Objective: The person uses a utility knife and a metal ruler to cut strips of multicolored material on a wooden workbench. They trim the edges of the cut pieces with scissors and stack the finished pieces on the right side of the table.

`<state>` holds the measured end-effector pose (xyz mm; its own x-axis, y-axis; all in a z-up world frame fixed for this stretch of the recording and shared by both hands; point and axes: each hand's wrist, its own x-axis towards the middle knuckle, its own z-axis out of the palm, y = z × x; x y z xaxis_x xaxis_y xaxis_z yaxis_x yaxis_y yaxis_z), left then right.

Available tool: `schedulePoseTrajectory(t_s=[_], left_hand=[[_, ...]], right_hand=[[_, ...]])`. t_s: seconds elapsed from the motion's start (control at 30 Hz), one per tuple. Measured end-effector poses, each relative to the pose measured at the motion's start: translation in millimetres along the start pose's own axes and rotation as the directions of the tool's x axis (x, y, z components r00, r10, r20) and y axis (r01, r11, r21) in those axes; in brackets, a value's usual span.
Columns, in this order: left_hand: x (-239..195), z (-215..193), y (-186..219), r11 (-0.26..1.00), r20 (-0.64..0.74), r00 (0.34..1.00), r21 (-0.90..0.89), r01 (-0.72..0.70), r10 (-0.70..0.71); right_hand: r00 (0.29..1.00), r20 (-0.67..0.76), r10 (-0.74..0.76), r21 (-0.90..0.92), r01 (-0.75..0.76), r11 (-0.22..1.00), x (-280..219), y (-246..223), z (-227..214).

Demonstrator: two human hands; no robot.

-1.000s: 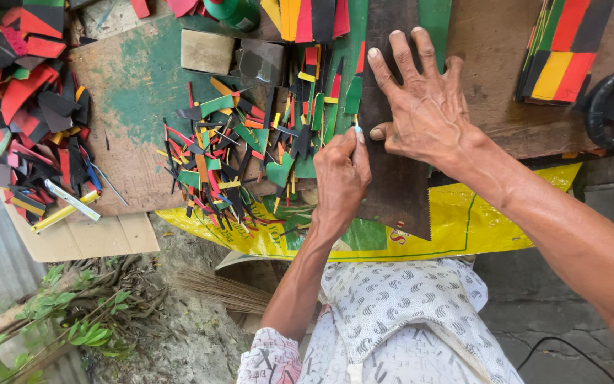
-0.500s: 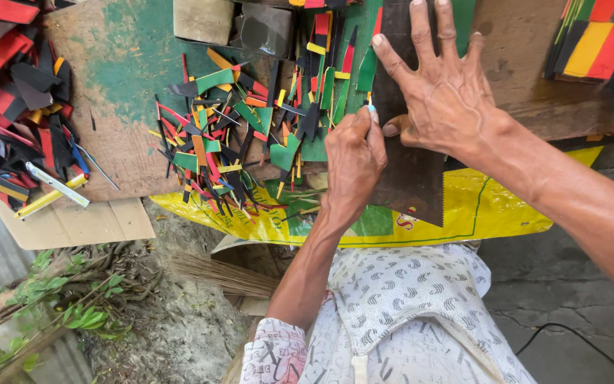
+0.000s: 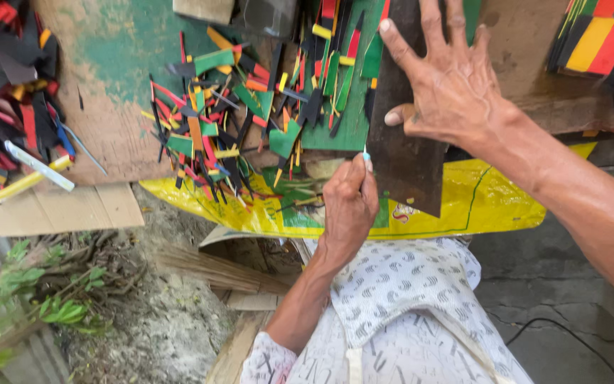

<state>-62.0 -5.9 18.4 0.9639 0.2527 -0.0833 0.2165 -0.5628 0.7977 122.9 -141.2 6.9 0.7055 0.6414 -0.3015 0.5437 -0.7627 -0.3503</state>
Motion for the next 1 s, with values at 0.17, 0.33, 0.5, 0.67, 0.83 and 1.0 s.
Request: schedulePoseTrajectory(t_s=[0.17, 0.33, 0.5, 0.67, 0.83, 1.0], left_hand=[[15, -32, 9, 0.995, -0.128, 0.991, -0.081, -0.056, 0.045], [83, -81, -30, 0.848, -0.087, 0.964, -0.501, 0.174, -0.250], [144, -88, -70, 0.763, 0.074, 0.922, -0.538, 0.358, -0.380], [160, -88, -83, 0.762, 0.073, 0.932, -0.554, 0.335, -0.356], [158, -88, -87, 0.797, 0.089, 0.939, -0.506, 0.331, -0.333], [157, -89, -90, 0.775, 0.108, 0.927, -0.518, 0.362, -0.360]], right_hand=[[0.997, -0.076, -0.028, -0.002, 0.028, 1.000, 1, 1, -3], [0.995, -0.103, 0.001, 0.020, 0.001, 1.000, -1, 0, -1], [0.997, -0.053, 0.047, 0.023, -0.046, 0.999, 3, -3, -4], [0.997, -0.049, 0.054, 0.025, -0.053, 0.998, 2, -3, -1], [0.998, -0.042, 0.055, 0.003, -0.055, 0.998, 3, -3, -5], [0.997, -0.043, 0.056, 0.018, -0.056, 0.998, 4, -4, -8]])
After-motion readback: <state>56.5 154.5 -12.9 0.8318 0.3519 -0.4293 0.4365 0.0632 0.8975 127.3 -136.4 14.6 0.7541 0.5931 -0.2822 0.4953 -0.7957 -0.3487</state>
